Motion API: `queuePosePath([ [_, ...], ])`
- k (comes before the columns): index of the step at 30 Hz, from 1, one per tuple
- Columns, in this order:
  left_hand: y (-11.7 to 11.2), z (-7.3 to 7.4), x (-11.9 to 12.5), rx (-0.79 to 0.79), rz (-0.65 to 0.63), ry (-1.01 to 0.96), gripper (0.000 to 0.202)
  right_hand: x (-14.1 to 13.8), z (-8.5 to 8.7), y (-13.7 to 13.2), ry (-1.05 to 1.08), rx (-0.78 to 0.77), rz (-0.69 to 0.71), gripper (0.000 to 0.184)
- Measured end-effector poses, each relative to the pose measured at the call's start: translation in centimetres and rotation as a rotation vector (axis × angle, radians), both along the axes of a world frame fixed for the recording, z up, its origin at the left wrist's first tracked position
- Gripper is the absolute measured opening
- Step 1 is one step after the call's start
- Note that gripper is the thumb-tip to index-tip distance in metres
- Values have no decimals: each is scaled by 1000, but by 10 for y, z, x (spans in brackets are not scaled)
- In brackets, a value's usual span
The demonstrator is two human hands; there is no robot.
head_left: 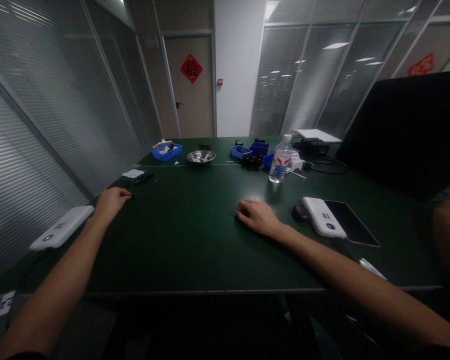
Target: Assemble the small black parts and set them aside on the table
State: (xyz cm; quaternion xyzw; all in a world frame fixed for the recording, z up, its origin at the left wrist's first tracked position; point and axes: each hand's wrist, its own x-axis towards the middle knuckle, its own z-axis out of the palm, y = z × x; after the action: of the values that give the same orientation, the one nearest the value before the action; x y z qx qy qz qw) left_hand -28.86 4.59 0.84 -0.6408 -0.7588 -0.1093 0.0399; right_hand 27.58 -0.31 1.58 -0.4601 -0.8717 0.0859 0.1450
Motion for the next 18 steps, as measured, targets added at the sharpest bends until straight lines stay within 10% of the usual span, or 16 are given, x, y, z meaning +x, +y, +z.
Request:
queuePosePath([
  [18,-11,18,20,-13,-15,5,22,1,-4,1,21,37,24,18],
])
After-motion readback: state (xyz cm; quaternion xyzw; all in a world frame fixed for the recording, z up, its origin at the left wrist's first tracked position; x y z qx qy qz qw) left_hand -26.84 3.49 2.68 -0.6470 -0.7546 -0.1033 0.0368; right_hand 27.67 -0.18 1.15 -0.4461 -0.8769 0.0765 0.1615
